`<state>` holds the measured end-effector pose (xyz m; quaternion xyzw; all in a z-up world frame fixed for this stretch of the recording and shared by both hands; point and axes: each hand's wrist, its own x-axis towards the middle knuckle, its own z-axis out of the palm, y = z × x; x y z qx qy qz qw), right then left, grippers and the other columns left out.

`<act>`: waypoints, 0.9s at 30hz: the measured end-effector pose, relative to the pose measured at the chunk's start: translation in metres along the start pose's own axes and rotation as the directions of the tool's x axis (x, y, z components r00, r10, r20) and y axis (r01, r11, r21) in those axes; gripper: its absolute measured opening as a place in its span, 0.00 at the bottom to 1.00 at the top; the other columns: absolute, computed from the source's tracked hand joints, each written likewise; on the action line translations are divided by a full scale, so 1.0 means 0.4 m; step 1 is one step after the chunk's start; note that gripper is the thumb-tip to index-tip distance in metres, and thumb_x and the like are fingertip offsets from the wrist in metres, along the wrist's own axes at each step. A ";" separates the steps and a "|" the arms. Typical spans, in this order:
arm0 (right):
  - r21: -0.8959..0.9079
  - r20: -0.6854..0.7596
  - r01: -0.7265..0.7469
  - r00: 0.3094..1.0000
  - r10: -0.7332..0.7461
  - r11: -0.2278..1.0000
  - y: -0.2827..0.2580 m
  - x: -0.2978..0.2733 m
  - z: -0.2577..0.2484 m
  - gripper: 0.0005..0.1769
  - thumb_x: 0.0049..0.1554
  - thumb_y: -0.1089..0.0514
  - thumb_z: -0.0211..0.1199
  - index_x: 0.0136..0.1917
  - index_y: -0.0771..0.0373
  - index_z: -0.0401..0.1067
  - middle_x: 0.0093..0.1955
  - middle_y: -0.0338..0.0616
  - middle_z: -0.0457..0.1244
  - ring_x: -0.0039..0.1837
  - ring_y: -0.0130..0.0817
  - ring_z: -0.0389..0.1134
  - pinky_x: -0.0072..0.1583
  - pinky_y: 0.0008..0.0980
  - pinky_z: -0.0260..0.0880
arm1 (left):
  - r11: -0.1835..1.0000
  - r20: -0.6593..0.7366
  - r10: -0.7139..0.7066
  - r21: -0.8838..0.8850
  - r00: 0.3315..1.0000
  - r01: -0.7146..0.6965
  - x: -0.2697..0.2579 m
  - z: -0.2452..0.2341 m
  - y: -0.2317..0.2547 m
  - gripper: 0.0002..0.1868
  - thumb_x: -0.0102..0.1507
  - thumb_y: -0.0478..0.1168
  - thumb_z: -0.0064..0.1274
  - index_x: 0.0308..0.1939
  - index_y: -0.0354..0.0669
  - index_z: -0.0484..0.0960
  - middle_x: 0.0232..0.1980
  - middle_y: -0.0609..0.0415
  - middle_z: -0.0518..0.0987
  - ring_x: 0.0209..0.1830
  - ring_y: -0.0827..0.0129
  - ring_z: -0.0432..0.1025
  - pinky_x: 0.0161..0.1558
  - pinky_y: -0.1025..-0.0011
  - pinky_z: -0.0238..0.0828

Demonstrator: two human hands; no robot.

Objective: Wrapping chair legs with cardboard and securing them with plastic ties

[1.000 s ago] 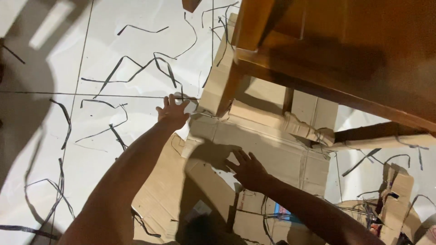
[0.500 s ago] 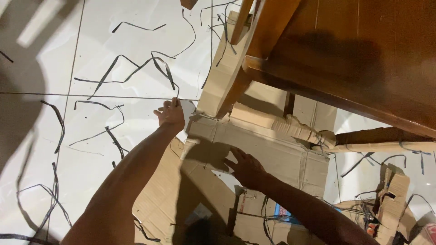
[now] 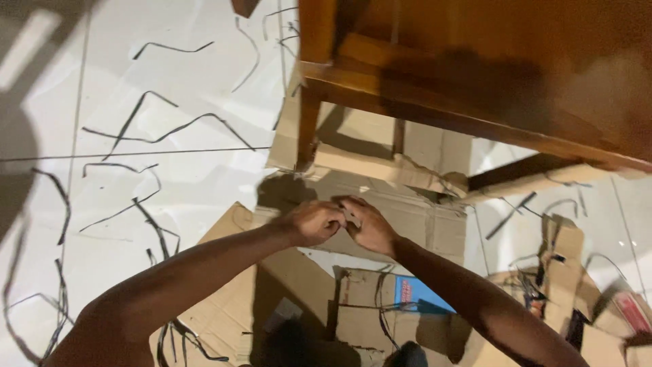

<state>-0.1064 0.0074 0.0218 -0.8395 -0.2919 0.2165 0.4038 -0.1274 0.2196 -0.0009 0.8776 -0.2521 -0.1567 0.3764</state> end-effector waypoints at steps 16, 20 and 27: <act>0.544 -0.147 -0.432 0.795 0.589 0.720 0.143 -0.317 -0.079 0.14 0.67 0.50 0.50 0.58 0.57 0.73 0.29 0.36 0.56 0.30 0.26 0.59 0.33 0.25 0.61 | 0.648 -0.279 0.526 0.744 0.804 -0.166 0.233 -0.012 0.083 0.18 0.67 0.46 0.52 0.60 0.48 0.75 0.53 0.52 0.76 0.53 0.59 0.75 0.56 0.61 0.72; 0.621 -0.174 -0.442 0.728 0.663 0.648 0.166 -0.325 -0.074 0.14 0.65 0.50 0.56 0.56 0.62 0.72 0.24 0.38 0.55 0.23 0.22 0.53 0.25 0.19 0.52 | 0.531 -0.315 0.435 0.846 0.843 0.042 0.333 0.018 0.014 0.22 0.62 0.53 0.59 0.53 0.48 0.76 0.44 0.54 0.74 0.40 0.64 0.75 0.45 0.64 0.74; 0.785 -0.177 -0.297 0.734 0.656 0.544 0.214 -0.262 -0.062 0.13 0.62 0.55 0.56 0.53 0.68 0.71 0.27 0.49 0.65 0.23 0.27 0.62 0.25 0.21 0.59 | 0.715 -0.053 -0.186 0.677 0.981 0.173 0.431 0.059 -0.065 0.25 0.62 0.54 0.57 0.61 0.51 0.75 0.40 0.53 0.84 0.43 0.58 0.82 0.45 0.60 0.73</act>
